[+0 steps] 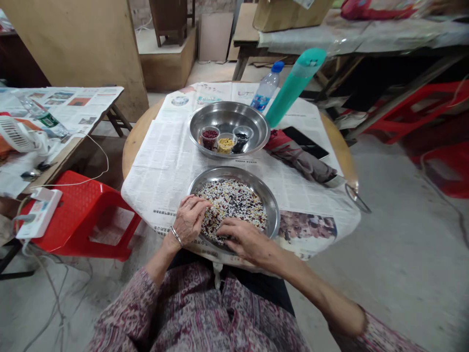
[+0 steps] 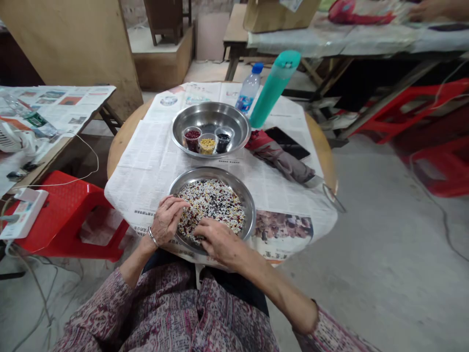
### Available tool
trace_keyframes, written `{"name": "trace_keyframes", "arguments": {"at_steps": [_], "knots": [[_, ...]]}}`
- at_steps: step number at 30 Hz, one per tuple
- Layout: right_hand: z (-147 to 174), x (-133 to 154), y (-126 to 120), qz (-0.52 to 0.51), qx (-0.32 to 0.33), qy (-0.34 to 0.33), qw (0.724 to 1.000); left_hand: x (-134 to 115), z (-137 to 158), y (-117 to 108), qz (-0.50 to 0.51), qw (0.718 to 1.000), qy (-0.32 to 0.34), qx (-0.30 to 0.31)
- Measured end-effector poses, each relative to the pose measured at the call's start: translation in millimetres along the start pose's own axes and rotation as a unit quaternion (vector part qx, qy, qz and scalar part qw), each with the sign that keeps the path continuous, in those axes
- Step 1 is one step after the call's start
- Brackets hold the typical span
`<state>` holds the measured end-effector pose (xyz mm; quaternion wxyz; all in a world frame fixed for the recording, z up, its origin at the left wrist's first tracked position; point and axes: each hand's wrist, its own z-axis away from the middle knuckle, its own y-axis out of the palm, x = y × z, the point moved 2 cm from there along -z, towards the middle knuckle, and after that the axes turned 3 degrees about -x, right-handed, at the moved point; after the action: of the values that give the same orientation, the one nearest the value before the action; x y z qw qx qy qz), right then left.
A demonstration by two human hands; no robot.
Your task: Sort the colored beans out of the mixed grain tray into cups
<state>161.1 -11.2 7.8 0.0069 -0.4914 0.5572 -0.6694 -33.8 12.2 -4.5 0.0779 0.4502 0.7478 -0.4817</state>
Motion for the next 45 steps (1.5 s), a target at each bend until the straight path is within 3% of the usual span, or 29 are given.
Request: {"name": "trace_keyframes", "arguments": {"at_steps": [3, 8, 12, 16, 19, 24, 28, 31, 37, 42, 45], "knots": [[-0.7, -7.7, -6.3, 0.069, -0.009, -0.004, 0.998, -0.2, 0.0, 0.0, 0.003, 1.0, 0.001, 0.002], [-4.6, -37.2, -33.5, 0.213, -0.113, 0.101, 0.965, -0.3, -0.1, 0.0, 0.001, 1.0, -0.003, -0.002], [-2.3, -44.0, -30.1, 0.203, -0.144, 0.125, 0.96, -0.1, -0.3, 0.3, 0.004, 1.0, 0.005, -0.007], [-12.4, -30.4, -8.5, 0.083, -0.142, 0.092, 0.982, 0.0, -0.2, 0.5, -0.002, 1.0, 0.005, -0.008], [-28.0, -12.8, 7.0, 0.03, -0.102, 0.025, 0.994, 0.0, 0.5, 0.1, -0.008, 1.0, -0.008, -0.006], [-53.6, 0.5, 17.0, 0.133, -0.068, -0.1, 0.984, -1.2, 1.2, -1.4, -0.007, 0.999, -0.033, -0.006], [-70.9, -15.3, 3.4, 0.206, -0.09, -0.105, 0.969, -3.8, -0.4, -3.5, 0.005, 0.999, -0.035, -0.007], [-76.4, -33.0, -13.8, 0.24, -0.098, -0.071, 0.963, -5.0, -1.3, -4.6, 0.006, 1.0, -0.029, -0.01], [-50.4, -56.3, -38.9, 0.241, -0.082, 0.049, 0.966, -3.7, -0.5, -4.0, 0.006, 1.0, -0.028, -0.007], [-12.2, -38.1, -46.0, 0.094, -0.043, 0.051, 0.993, -2.4, -0.2, -3.1, 0.01, 1.0, -0.023, -0.008], [7.0, -23.8, -46.5, 0.067, 0.002, 0.053, 0.996, -2.6, -0.5, -2.8, 0.009, 1.0, -0.024, -0.006]]}}
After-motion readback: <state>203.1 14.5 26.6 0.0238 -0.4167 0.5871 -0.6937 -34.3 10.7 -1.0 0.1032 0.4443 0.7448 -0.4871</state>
